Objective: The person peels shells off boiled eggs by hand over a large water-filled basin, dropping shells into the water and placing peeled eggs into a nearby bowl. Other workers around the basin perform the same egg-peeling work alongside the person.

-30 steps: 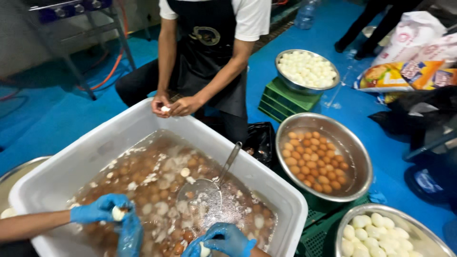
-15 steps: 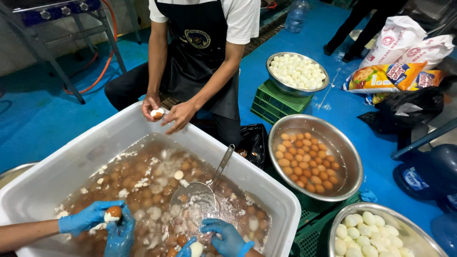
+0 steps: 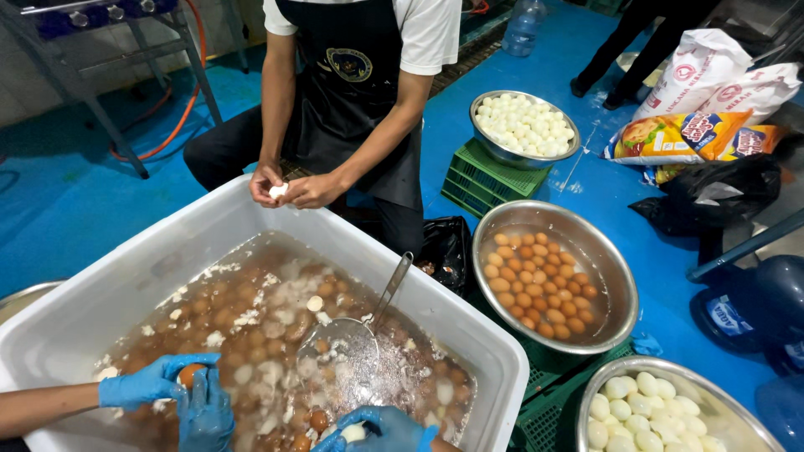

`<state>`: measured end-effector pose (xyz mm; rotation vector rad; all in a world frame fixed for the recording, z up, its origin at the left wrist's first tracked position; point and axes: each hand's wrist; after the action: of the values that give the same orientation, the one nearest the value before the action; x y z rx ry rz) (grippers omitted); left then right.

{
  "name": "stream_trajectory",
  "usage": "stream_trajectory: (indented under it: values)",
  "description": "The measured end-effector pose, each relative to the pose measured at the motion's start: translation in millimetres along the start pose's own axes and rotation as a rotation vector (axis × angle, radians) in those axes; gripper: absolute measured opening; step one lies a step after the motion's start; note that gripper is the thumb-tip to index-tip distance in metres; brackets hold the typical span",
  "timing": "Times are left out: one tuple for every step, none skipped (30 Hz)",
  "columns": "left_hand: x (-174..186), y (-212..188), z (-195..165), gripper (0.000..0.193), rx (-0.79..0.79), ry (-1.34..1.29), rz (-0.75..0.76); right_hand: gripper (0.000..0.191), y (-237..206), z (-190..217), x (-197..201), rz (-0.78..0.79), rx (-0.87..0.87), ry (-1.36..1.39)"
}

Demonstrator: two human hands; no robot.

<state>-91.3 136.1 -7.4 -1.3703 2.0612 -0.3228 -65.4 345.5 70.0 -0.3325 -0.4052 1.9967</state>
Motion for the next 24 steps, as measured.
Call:
stream_trajectory:
  values:
    - [0.0,-0.8,0.3,0.026,0.013,0.002,0.013,0.048,0.4,0.0,0.7,0.022,0.017,0.025]
    - [1.8,-1.3,-0.9,0.026,0.008,-0.001,0.009,0.048,1.1,0.2,1.7,0.045,0.034,0.047]
    - [1.2,-1.8,-0.3,0.025,0.011,0.003,0.018,0.047,1.3,0.6,2.2,0.053,0.038,0.106]
    - [-0.5,-1.3,-0.1,0.025,0.018,-0.004,0.029,0.047,1.0,1.5,2.2,0.061,0.041,0.163]
    - [-3.0,-1.1,0.8,0.025,0.018,-0.001,0.037,0.047,0.9,1.3,2.0,0.068,0.044,0.222]
    - [-4.9,-1.4,3.3,0.025,0.018,-0.003,0.048,0.046,1.5,0.2,1.8,0.042,0.037,0.212]
    - [-7.6,-0.7,4.8,0.024,0.015,-0.005,0.065,0.045,2.5,-2.0,1.6,0.016,0.03,0.202]
    - [-10.2,-0.4,7.4,0.024,0.009,-0.021,0.087,0.044,3.9,-4.4,1.3,-0.009,0.022,0.192]
    - [-11.0,-0.1,8.6,0.024,-0.001,-0.02,0.108,0.043,4.6,-6.1,0.7,-0.039,0.042,0.146]
    - [-13.6,1.9,9.9,0.024,-0.02,-0.005,0.154,0.043,4.5,-8.5,-0.1,-0.066,0.06,0.102]
    - [-16.9,1.9,12.9,0.023,-0.044,-0.004,0.196,0.043,5.1,-10.8,-1.3,-0.093,0.079,0.059]
    - [-19.2,2.2,14.8,0.023,-0.06,-0.009,0.224,0.042,6.2,-12.6,-2.0,-0.114,0.079,0.075]
    - [-21.2,1.4,17.0,0.023,-0.072,-0.015,0.248,0.04,7.6,-14.2,-2.1,-0.135,0.078,0.092]
    - [-23.6,0.6,19.3,0.023,-0.077,-0.018,0.242,0.039,8.4,-16.1,-2.4,-0.159,0.077,0.109]
    - [-25.6,-1.5,21.7,0.022,-0.061,-0.006,0.2,0.038,9.0,-17.9,-1.9,-0.182,0.066,0.087]
    - [-29.0,-3.4,24.3,0.021,-0.043,0.028,0.073,0.037,9.1,-19.6,-1.4,-0.21,0.056,0.064]
    - [-30.2,-3.9,24.1,0.024,-0.041,0.068,0.106,0.037,8.9,-21.4,-1.1,-0.24,0.047,0.041]
    - [-31.8,-3.8,23.6,0.027,-0.041,0.11,0.142,0.037,9.1,-22.6,-0.9,-0.244,0.027,0.103]
    - [-33.5,-3.4,22.5,0.032,-0.042,0.15,0.18,0.036,9.6,-23.2,-1.0,-0.249,0.007,0.164]
    - [-34.5,-3.0,21.0,0.024,-0.098,0.163,0.205,0.036,9.5,-23.3,-1.4,-0.253,-0.013,0.225]
    - [-34.2,-2.4,18.5,0.022,-0.155,0.177,0.23,0.035,9.6,-21.0,-1.5,-0.271,0.061,0.177]
    - [-34.3,-1.9,16.3,0.03,-0.212,0.19,0.256,0.035,10.2,-17.1,-1.2,-0.288,0.136,0.128]
    - [-35.9,-2.6,15.9,0.027,-0.277,0.238,0.174,0.034,9.4,-14.5,-1.0,-0.306,0.21,0.078]
    - [-37.6,-3.7,15.9,0.025,-0.339,0.284,0.092,0.035,7.1,-9.9,-0.1,-0.332,0.179,0.098]
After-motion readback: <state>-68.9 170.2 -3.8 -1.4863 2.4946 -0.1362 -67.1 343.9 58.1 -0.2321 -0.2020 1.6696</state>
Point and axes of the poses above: each hand's wrist, its own y-axis towards the middle knuckle, its own x-axis out of the back of the hand, z = x × y, and after that the axes turned 6 degrees about -x, right-handed
